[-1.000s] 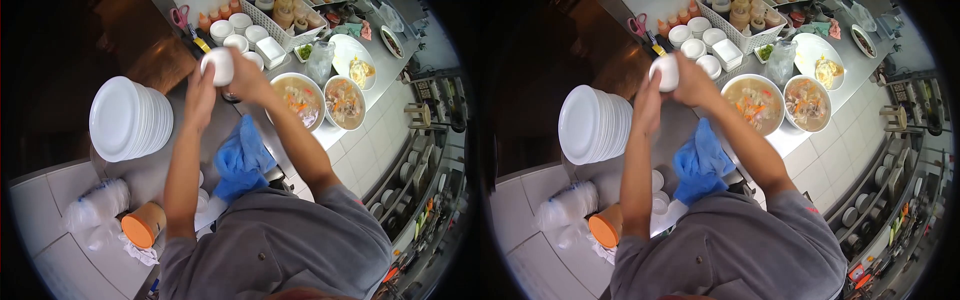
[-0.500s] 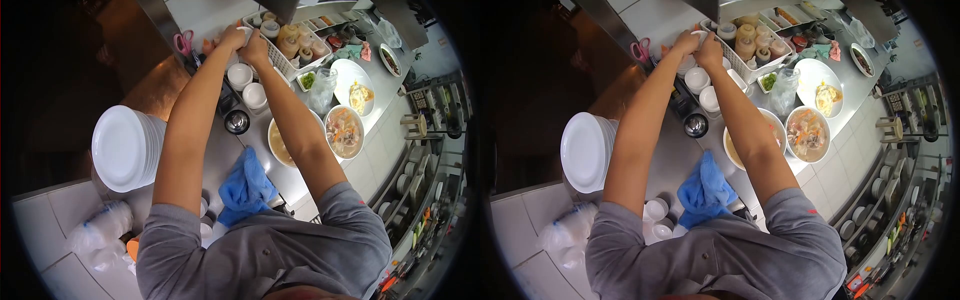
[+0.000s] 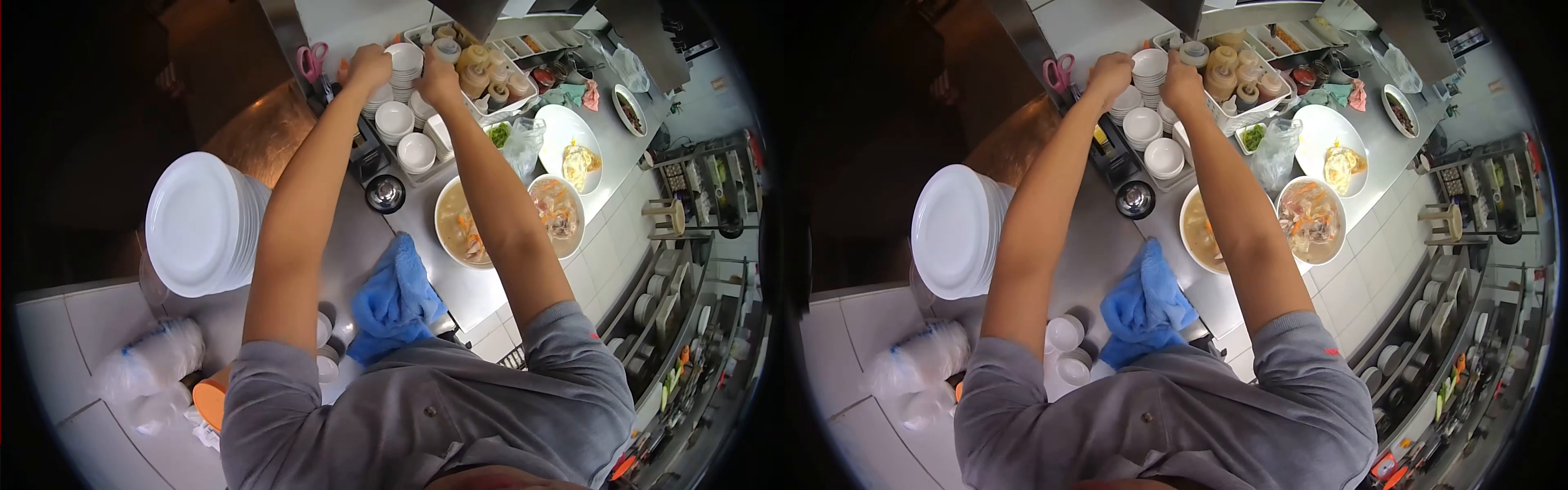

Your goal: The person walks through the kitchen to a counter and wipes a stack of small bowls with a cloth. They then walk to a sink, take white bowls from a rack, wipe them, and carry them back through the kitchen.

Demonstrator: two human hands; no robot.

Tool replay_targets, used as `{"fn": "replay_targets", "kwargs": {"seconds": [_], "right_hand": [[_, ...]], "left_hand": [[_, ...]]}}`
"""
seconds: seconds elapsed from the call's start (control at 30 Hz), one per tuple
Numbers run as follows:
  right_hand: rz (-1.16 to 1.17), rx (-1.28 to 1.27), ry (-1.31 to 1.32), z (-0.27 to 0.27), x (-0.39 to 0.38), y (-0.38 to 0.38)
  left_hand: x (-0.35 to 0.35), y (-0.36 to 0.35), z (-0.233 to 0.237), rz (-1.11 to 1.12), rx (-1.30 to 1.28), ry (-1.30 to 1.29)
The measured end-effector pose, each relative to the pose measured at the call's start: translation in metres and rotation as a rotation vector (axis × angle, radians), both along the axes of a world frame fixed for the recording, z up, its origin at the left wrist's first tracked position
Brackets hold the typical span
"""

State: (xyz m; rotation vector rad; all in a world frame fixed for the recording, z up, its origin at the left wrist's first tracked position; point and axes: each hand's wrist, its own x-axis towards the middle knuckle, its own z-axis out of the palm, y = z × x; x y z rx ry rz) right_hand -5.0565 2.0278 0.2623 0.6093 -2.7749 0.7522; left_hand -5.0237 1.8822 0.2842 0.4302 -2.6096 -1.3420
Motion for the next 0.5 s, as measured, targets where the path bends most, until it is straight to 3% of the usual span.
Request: {"fn": "replay_targets", "kwargs": {"seconds": [0.1, 0.13, 0.17, 0.23, 0.27, 0.3, 0.33, 0.37, 0.4, 0.43, 0.5], "right_hand": [[-0.064, 0.026, 0.039, 0.011, 0.010, 0.003], [-0.066, 0.030, 0.070, 0.030, 0.030, 0.003], [-0.060, 0.039, 0.095, 0.051, 0.052, 0.003], [0.114, -0.026, 0.165, 0.067, 0.085, 0.005], [0.212, -0.080, 0.224, 0.069, 0.116, 0.010], [0.308, -0.130, 0.183, 0.076, 0.156, 0.015], [0.312, -0.198, 0.027, 0.080, 0.201, 0.015], [0.361, -0.175, -0.067, 0.077, 0.241, 0.021], [0.416, -0.102, -0.145, 0.055, 0.269, 0.029], [0.379, 0.183, -0.290, 0.043, 0.295, 0.035], [0.350, 0.318, 0.057, -0.014, 0.332, 0.051]], "left_hand": [[0.057, -0.008, 0.028, -0.135, 0.011, 0.076], [0.083, -0.013, 0.036, -0.290, 0.049, 0.144], [0.128, -0.012, 0.067, -0.386, 0.128, 0.055], [0.193, -0.032, 0.081, -0.562, 0.259, 0.041], [0.233, -0.036, 0.088, -0.556, 0.200, 0.109], [0.273, -0.041, 0.099, -0.473, 0.051, 0.000], [0.308, -0.047, 0.107, -0.392, -0.109, -0.101], [0.344, -0.050, 0.104, -0.347, -0.100, -0.140], [0.376, -0.053, 0.098, -0.226, -0.105, -0.189], [0.401, -0.055, 0.089, -0.114, -0.110, -0.227], [0.445, -0.052, 0.055, 0.029, -0.032, -0.400]]}}
